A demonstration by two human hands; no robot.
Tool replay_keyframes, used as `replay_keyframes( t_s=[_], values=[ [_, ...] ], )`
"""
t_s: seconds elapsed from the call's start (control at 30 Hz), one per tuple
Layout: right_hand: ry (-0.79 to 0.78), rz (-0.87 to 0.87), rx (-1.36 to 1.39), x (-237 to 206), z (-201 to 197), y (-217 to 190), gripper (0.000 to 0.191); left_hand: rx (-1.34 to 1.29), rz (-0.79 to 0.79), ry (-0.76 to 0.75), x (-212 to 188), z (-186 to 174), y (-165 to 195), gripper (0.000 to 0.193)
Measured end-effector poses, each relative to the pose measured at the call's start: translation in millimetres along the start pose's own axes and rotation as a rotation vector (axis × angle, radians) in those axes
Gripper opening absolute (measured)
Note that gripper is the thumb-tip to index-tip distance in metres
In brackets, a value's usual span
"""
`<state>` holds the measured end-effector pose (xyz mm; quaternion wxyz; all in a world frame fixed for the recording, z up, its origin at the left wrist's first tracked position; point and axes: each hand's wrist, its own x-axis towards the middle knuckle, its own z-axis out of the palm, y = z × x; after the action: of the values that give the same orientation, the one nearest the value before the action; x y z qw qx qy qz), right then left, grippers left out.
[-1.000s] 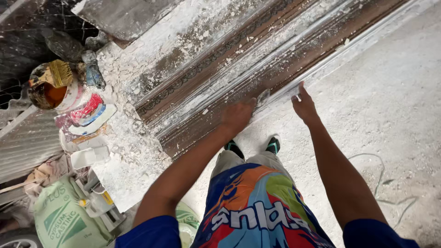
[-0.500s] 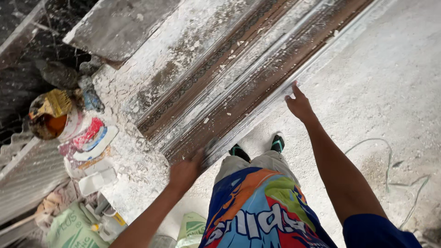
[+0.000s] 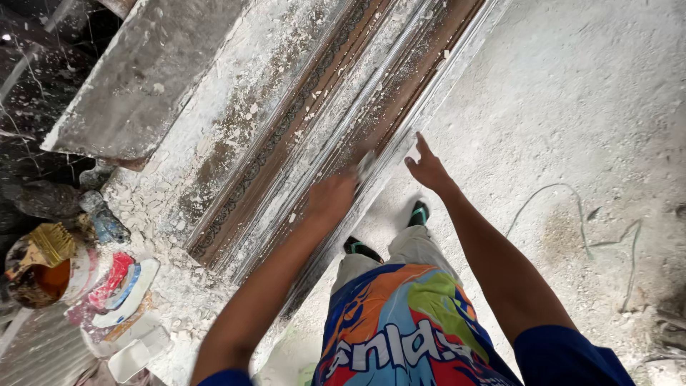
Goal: The person cleans a long, dusty metal mold by wiping it with a yellow sponge. They then place a decorative molding piece into the mold and prepare a white powder mixture in a bucket.
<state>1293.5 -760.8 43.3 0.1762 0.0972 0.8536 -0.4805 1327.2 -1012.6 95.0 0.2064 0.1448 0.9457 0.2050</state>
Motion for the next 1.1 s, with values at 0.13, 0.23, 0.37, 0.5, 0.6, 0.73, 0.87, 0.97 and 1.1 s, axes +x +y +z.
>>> replay_keyframes(
  t_s=[0.13,0.23,0.37,0.5,0.6,0.73,0.87,0.97,1.1],
  values=[
    [0.088,-0.143,-0.129,21.7,-3.9,9.6,0.079,0.133,-0.105,-0.111,-89.3,-3.6,-39.6,0.034],
    [-0.017,0.049,-0.241,36.4,-4.1,22.7,0.074,0.179,-0.221,-0.204,-97.2,-2.6,-38.3,0.041],
    [0.018,-0.191,-0.247,51.8,-9.1,50.7,0.073,0.146,-0.085,-0.027,9.9,4.9,18.6,0.045],
    [-0.122,-0.173,-0.131,69.6,-22.8,70.5,0.084,0.102,-0.033,0.217,189.3,15.2,103.9,0.026],
    [-0.248,-0.171,-0.022,75.6,-47.3,94.5,0.089,0.026,-0.054,0.165,252.6,22.1,118.4,0.024],
    [-0.265,-0.132,-0.003,129.8,-99.8,124.7,0.096,-0.077,0.126,0.264,182.7,43.5,72.8,0.049],
    [-0.069,-0.491,-0.147,190.8,-143.4,143.7,0.102,0.192,-0.198,0.003,6.5,63.5,26.1,0.058],
    [-0.217,-0.107,-0.367,216.2,-147.3,134.6,0.098,0.425,-0.138,0.011,-116.7,66.4,10.0,0.067],
    [-0.233,-0.135,-0.370,218.1,-143.2,120.2,0.099,0.378,-0.265,-0.173,-117.8,75.6,10.2,0.052]
  ],
)
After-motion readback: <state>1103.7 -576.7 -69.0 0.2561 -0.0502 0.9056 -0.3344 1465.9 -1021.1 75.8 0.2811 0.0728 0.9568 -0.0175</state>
